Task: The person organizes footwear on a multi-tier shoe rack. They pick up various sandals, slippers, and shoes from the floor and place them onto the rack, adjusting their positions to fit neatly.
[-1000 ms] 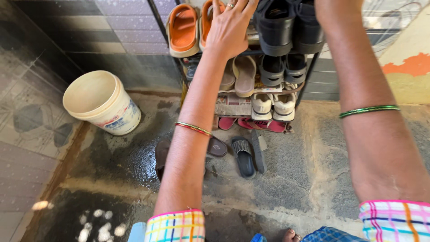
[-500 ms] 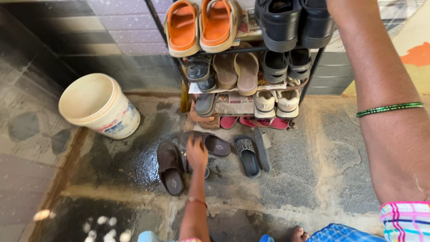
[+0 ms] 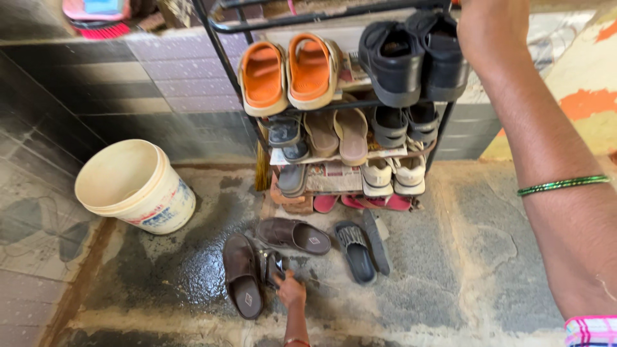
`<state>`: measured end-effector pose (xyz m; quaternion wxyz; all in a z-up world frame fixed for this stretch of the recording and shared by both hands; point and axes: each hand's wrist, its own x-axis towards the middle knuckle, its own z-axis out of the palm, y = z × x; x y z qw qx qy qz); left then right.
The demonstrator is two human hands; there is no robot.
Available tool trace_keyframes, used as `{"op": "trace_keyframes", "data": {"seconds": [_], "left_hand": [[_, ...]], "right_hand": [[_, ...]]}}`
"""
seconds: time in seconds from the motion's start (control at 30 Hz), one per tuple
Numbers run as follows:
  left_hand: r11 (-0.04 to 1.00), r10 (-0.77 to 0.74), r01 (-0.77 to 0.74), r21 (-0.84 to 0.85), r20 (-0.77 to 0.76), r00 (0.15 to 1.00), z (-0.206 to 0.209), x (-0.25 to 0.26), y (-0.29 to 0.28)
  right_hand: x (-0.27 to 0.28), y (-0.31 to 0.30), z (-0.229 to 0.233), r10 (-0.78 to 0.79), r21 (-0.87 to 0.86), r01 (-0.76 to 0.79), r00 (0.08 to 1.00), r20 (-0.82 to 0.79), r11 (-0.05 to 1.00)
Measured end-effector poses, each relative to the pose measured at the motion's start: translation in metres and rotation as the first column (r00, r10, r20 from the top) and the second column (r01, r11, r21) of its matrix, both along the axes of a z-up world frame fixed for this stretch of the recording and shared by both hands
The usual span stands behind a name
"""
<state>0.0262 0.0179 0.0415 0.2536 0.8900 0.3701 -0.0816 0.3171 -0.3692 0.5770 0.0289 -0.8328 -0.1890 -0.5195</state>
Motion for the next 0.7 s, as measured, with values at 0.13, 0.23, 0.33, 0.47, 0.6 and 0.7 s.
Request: {"op": "trace_keyframes", "data": {"seconds": [0.13, 0.23, 0.33, 0.47, 0.6, 0.7], "left_hand": [[0.958, 0.273, -0.286, 0.009, 0.267, 0.924, 0.014, -0.004, -0.013], [0.881, 0.399, -0.471, 0.035, 0.480, 0.782, 0.022, -0.003, -0.034], [0.835, 0.484, -0.542, -0.093, 0.589, 0.646, 0.032, 0.004, -0.068], [0.839, 0.542, -0.405, -0.362, 0.609, 0.579, 0.052, 0.012, -0.142], [0.793, 0.566, -0.112, -0.598, 0.658, 0.497, 0.105, 0.005, -0.210], [0.767, 0.533, 0.156, -0.623, 0.753, 0.387, 0.172, -0.012, -0.231]], "right_hand": [[-0.034, 0.023, 0.021, 0.112, -0.086, -0.107, 0.992, 0.058, 0.991], [-0.044, 0.038, 0.030, 0.164, -0.018, -0.163, 0.985, 0.058, 0.986], [-0.046, 0.044, 0.035, 0.054, -0.063, -0.048, 0.994, 0.092, 0.997], [-0.044, 0.047, 0.034, 0.025, -0.041, -0.022, 0.997, 0.073, 0.999], [-0.043, 0.045, 0.035, 0.021, -0.052, -0.018, 0.997, 0.070, 0.998], [-0.043, 0.047, 0.035, 0.026, -0.027, -0.025, 0.999, 0.028, 0.999]]}}
